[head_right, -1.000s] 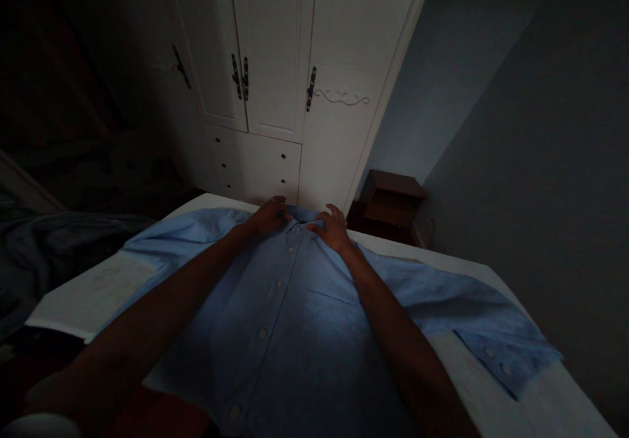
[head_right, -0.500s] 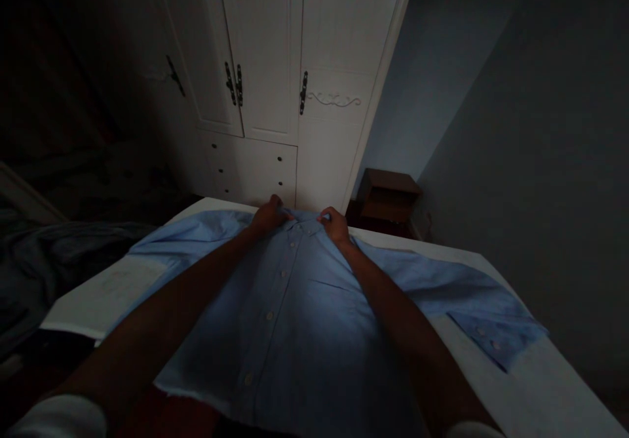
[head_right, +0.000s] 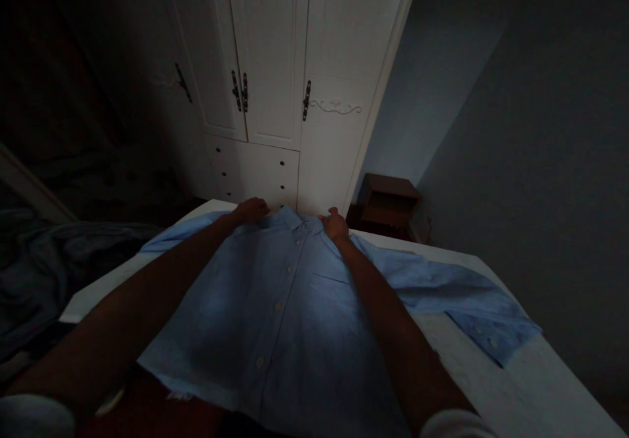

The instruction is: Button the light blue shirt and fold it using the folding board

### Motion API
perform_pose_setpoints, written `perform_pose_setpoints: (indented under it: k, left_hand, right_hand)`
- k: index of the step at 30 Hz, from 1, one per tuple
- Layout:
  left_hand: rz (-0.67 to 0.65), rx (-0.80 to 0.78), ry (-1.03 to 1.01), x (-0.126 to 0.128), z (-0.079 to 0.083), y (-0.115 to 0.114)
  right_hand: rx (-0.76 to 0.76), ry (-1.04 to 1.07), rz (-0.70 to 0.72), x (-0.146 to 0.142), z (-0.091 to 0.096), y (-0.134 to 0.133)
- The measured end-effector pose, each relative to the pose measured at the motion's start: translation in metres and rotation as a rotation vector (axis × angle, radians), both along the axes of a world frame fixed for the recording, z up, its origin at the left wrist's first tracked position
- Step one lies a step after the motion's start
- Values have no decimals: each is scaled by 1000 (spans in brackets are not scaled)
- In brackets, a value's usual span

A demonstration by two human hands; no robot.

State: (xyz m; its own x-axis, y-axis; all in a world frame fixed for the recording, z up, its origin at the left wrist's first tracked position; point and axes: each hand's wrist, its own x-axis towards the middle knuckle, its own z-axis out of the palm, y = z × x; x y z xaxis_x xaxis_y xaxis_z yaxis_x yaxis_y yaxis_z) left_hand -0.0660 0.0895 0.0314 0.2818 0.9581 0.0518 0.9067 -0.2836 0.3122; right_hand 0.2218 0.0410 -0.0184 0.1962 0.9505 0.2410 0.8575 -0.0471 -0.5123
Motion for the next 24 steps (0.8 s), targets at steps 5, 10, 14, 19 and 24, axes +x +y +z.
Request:
perform_pose_setpoints:
  k: [5,10,14,19,24]
  left_hand:
    - [-124,-73,71,-57,14,-4]
    - [-197,-163,53,-85,17,-12]
    - [-165,-145,24,-91,18,-12]
    - [-192,-76,148,-82,18,-5]
    - [-71,-14,94,-82,14,0]
  right_hand:
    - [51,-28,0,-3,6,-5]
    - [3,-47,40,25,23,-17]
    - [-145,-34,225,67,35,-38]
    - [-224,12,443,102,35,-61]
    - [-138,-8,379,128,32,-65]
